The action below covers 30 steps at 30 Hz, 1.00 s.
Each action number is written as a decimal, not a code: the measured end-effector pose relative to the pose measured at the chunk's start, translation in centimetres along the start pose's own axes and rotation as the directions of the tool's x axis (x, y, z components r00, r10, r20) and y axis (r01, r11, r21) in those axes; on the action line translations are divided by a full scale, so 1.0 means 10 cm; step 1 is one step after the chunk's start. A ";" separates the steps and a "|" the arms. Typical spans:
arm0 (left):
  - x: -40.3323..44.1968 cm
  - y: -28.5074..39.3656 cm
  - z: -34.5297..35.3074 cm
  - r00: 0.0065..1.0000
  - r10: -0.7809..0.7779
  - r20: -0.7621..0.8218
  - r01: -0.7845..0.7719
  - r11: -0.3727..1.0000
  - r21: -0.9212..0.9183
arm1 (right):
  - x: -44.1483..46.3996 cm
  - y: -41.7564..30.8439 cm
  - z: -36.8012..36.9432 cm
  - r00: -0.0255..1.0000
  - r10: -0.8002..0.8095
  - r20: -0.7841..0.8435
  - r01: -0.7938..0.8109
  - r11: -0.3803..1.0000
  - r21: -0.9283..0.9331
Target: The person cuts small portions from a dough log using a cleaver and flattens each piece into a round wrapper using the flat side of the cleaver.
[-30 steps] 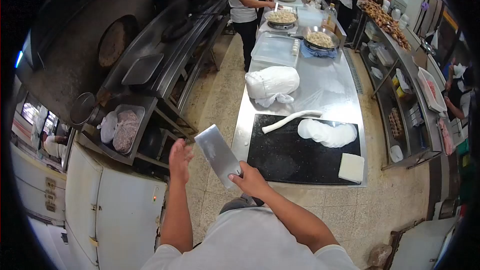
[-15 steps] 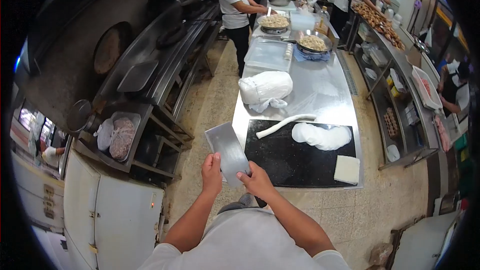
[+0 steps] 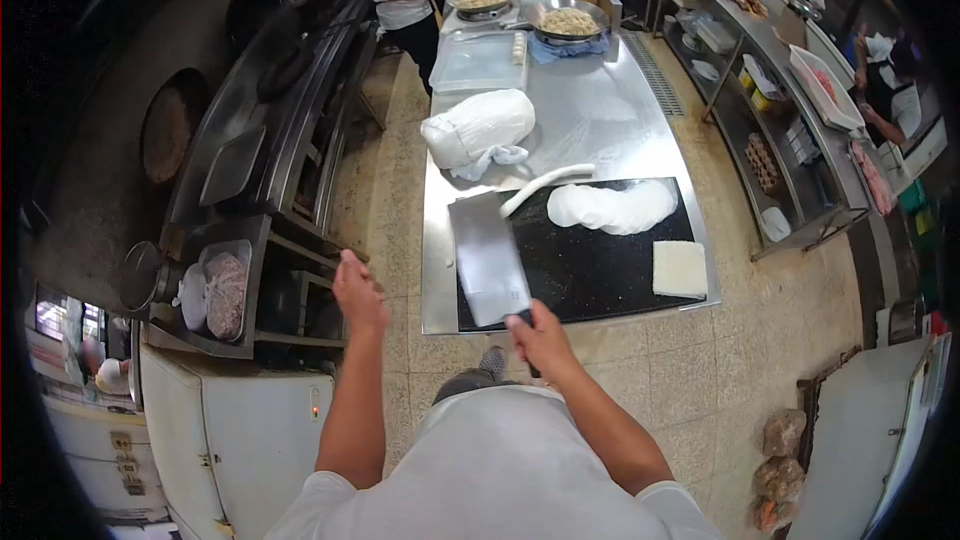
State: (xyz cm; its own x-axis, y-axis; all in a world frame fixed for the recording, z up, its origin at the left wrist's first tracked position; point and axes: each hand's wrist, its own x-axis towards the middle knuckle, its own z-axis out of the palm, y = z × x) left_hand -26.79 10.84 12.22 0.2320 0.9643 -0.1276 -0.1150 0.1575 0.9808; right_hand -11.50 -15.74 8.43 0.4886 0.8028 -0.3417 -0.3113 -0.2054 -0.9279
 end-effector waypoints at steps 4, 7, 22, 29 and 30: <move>0.50 -0.16 -0.52 0.998 0.023 0.050 -0.052 0.684 0.728 | -0.45 0.16 -0.52 0.914 -0.078 -0.399 0.117 0.990 0.076; 0.69 -0.61 -0.74 0.387 0.760 0.523 -0.556 -0.260 0.789 | -0.73 0.49 -0.99 0.756 -0.221 -0.617 0.327 0.943 0.063; 0.97 -1.27 1.22 0.463 0.188 0.866 -0.817 0.469 0.336 | -0.32 0.46 -0.37 0.578 0.208 -0.789 0.081 0.948 0.309; 1.47 -1.36 1.23 0.437 0.186 0.880 -0.747 0.621 0.239 | 0.41 -0.29 0.64 0.798 -0.276 -0.536 -0.357 0.500 -0.789; 1.52 -1.33 1.24 0.366 0.254 0.895 -0.786 0.600 0.151 | 0.53 -0.40 0.71 0.794 -0.272 -0.544 -0.367 0.498 -0.786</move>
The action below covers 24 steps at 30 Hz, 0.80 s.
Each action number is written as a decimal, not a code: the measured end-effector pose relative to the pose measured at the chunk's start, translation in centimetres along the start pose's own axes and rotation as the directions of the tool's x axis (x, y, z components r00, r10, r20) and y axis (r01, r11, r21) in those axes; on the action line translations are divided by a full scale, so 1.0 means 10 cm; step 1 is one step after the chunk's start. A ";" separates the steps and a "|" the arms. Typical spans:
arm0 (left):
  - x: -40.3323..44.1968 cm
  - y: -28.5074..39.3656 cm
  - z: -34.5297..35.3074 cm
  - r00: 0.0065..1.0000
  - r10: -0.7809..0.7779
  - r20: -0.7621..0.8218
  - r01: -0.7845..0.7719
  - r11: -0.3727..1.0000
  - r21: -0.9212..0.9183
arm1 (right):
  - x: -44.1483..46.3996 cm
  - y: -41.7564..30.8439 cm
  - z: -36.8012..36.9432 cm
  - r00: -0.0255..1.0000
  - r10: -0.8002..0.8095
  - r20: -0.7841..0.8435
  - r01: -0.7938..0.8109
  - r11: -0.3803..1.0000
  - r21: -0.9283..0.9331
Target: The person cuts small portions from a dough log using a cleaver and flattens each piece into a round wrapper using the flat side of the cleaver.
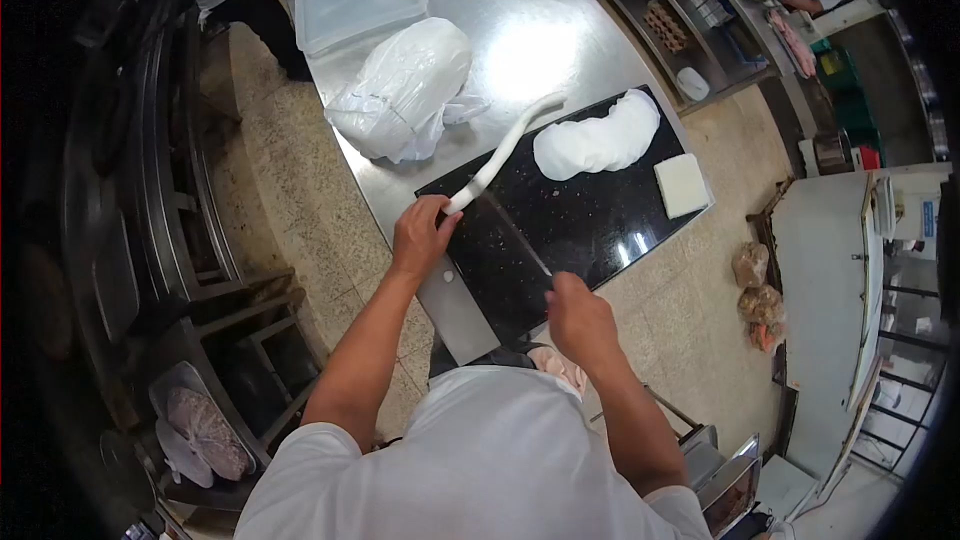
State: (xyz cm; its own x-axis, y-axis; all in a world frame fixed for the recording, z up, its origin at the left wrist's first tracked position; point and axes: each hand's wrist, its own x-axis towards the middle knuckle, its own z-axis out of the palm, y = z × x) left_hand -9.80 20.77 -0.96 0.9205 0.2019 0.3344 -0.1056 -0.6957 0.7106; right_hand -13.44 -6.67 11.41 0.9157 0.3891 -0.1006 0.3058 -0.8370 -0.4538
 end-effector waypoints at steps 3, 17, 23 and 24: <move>0.03 -0.09 -0.05 0.992 0.062 0.106 -0.068 0.996 0.059 | 0.28 -0.28 0.10 0.984 -0.062 0.165 0.079 0.992 -0.100; -0.33 0.48 -0.27 0.794 0.000 0.608 -0.230 0.925 0.301 | -1.05 0.70 0.13 0.936 0.245 0.252 -0.330 0.861 0.388; -0.62 1.08 0.47 0.664 0.369 0.650 -0.644 0.724 0.246 | -1.57 1.24 -0.40 0.888 0.460 0.005 -0.361 0.690 0.627; -0.48 1.16 0.60 0.613 0.319 0.723 -0.622 0.759 0.193 | -1.48 1.34 -0.52 0.867 0.494 -0.067 -0.303 0.628 0.717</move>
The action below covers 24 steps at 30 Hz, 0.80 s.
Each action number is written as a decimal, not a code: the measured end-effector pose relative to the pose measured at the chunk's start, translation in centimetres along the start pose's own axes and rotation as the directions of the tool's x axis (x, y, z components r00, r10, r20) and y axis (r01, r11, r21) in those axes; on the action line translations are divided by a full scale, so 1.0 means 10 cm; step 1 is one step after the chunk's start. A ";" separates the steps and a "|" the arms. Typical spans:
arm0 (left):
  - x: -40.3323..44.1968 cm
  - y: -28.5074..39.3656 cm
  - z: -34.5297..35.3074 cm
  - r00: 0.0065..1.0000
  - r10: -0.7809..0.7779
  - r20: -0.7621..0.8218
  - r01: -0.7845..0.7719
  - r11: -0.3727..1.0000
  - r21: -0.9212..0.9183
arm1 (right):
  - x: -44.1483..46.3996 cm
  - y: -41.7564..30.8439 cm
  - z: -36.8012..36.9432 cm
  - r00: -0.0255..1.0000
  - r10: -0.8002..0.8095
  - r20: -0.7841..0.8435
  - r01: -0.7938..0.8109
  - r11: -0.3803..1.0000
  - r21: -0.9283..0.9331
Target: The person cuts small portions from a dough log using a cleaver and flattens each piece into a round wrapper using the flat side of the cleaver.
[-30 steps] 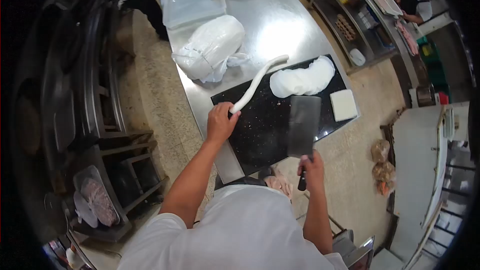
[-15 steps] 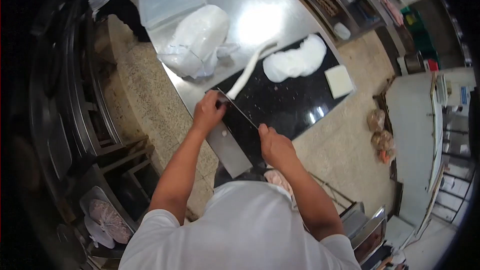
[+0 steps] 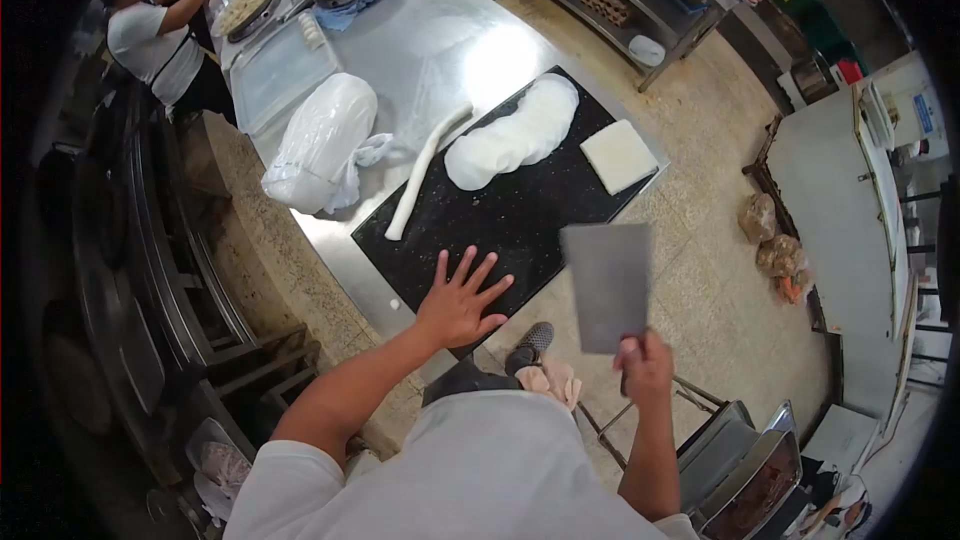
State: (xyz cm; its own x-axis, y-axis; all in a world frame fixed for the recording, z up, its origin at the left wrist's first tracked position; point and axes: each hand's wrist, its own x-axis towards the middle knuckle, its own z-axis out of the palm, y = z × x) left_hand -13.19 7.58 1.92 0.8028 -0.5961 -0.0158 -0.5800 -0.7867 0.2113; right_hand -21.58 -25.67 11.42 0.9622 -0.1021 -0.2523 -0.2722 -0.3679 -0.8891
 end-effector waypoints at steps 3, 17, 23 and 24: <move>0.34 0.01 0.05 0.996 0.038 0.081 -0.034 0.998 -0.051 | 0.76 -0.09 0.02 0.941 -0.194 -0.277 0.246 0.955 0.166; 0.53 0.04 -0.10 0.985 0.166 -0.039 -0.170 0.979 -0.109 | 0.55 0.57 0.75 0.898 0.182 0.400 -0.130 0.980 -0.152; 0.54 -0.08 0.12 0.929 0.365 0.063 -0.351 0.921 -0.168 | 0.46 0.76 1.30 0.806 0.214 0.552 -0.101 0.969 -0.227; 0.69 -0.13 0.08 0.931 0.357 0.077 -0.345 0.929 -0.132 | 0.65 0.69 1.24 0.800 0.226 0.556 -0.119 0.968 -0.222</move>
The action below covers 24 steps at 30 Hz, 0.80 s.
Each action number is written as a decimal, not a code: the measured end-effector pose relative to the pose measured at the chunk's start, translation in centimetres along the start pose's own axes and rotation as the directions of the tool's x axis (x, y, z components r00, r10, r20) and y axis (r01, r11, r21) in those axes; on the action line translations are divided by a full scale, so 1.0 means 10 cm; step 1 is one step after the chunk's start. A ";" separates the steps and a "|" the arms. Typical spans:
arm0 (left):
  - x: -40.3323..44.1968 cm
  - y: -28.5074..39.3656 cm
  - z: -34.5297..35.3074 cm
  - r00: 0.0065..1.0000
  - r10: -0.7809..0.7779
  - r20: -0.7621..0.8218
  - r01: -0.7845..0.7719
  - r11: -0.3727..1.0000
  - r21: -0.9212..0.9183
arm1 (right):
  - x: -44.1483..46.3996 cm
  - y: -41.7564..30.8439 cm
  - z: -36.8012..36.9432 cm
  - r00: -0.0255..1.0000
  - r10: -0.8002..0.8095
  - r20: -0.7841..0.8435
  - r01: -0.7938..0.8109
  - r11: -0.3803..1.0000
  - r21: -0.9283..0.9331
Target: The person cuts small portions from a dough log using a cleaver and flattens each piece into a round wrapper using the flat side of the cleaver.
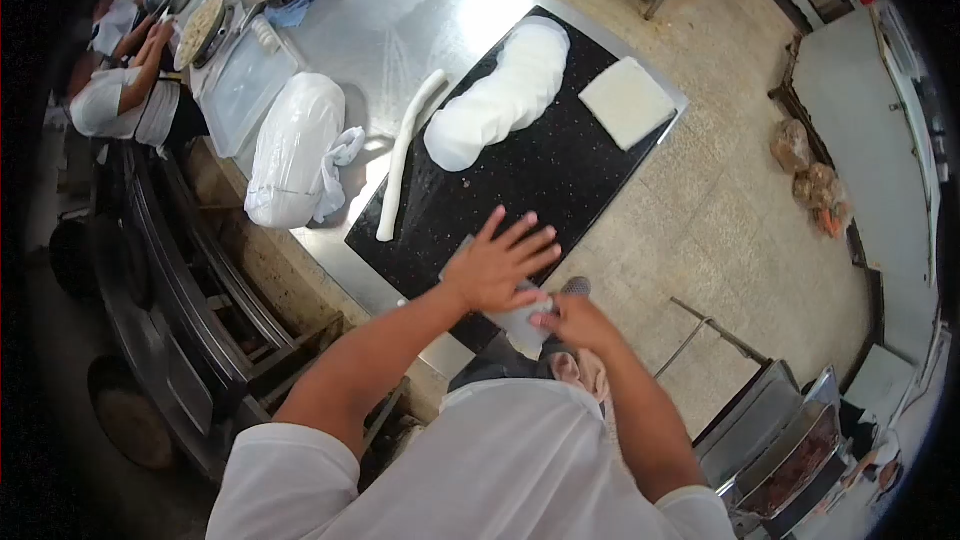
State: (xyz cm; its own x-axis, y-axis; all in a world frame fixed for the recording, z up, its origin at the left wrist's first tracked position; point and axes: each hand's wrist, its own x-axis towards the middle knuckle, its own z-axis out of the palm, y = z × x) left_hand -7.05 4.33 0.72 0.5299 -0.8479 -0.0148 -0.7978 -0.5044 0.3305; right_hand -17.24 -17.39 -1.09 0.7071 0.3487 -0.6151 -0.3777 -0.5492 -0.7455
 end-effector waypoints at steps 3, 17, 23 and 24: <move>0.30 -0.24 -0.07 0.997 -0.017 -0.069 0.021 0.998 0.061 | 0.24 -0.45 -0.60 0.994 0.087 0.066 -0.083 0.994 -0.065; 0.25 -0.24 -0.06 0.975 0.219 0.039 -0.218 0.976 -0.009 | 0.03 -0.45 -0.41 0.985 0.114 -0.128 -0.147 0.944 -0.294; 0.14 -0.15 -0.02 0.987 0.144 -0.067 -0.147 0.988 -0.045 | -0.17 -0.27 -0.10 0.994 0.088 -0.060 -0.097 0.978 -0.184; -0.03 0.05 0.04 0.984 0.180 -0.002 -0.180 0.981 -0.072 | -0.30 0.02 0.25 0.957 -0.153 -0.248 0.069 0.946 -0.318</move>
State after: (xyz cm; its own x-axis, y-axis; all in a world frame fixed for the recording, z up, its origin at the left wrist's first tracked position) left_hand -7.68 4.28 0.50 0.3784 -0.9245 0.0468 -0.8571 -0.3308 0.3949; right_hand -20.95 -16.60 -0.01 0.8824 0.2297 -0.4106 -0.1180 -0.7367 -0.6658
